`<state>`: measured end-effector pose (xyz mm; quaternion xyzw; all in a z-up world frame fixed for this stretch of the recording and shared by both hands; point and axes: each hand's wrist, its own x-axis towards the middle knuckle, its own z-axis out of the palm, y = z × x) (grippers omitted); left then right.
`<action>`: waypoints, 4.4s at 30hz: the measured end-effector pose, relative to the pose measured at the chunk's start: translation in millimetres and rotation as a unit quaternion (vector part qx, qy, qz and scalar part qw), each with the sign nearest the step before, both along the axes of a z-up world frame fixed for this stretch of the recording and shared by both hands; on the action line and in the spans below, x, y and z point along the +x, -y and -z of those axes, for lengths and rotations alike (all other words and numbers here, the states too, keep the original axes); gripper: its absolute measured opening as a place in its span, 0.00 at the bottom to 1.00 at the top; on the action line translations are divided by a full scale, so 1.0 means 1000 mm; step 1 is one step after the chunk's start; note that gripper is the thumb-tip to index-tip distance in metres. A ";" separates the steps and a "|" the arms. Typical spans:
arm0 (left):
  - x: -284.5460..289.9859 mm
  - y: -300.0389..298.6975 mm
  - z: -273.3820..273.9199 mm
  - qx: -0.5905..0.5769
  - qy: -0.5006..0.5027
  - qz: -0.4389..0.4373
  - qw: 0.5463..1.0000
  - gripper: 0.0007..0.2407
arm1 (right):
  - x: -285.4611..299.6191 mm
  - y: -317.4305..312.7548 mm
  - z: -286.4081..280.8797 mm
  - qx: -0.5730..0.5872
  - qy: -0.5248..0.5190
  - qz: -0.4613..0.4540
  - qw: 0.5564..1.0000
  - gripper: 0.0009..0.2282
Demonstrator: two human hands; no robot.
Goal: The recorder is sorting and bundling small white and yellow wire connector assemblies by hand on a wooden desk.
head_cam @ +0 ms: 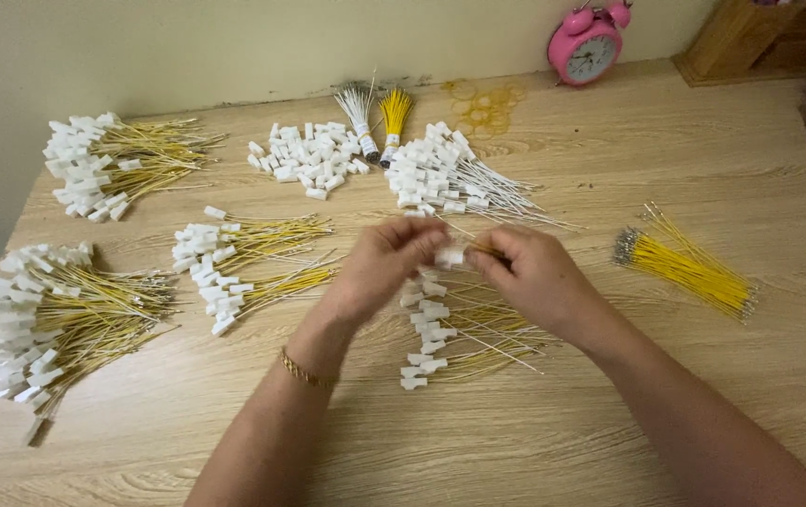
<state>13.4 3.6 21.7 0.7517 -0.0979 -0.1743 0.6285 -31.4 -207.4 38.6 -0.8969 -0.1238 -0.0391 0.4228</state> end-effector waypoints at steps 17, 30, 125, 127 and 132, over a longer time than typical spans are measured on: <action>0.090 0.021 0.067 0.455 0.522 -0.056 0.719 0.07 | 0.020 0.043 -0.007 0.120 -0.096 0.085 0.984 0.15; 0.086 0.019 0.061 0.351 0.527 -0.071 0.771 0.10 | 0.025 0.023 0.002 0.210 -0.081 0.064 0.972 0.09; 0.079 0.066 0.040 0.371 0.454 -0.017 0.810 0.07 | 0.031 0.060 -0.037 0.174 0.039 0.121 0.976 0.05; 0.091 0.077 0.045 0.419 0.494 -0.009 0.762 0.10 | 0.038 0.063 -0.030 0.176 0.061 0.106 0.977 0.05; 0.104 0.084 0.059 0.482 0.459 0.013 0.746 0.09 | 0.038 0.062 -0.033 0.137 -0.003 0.132 0.982 0.06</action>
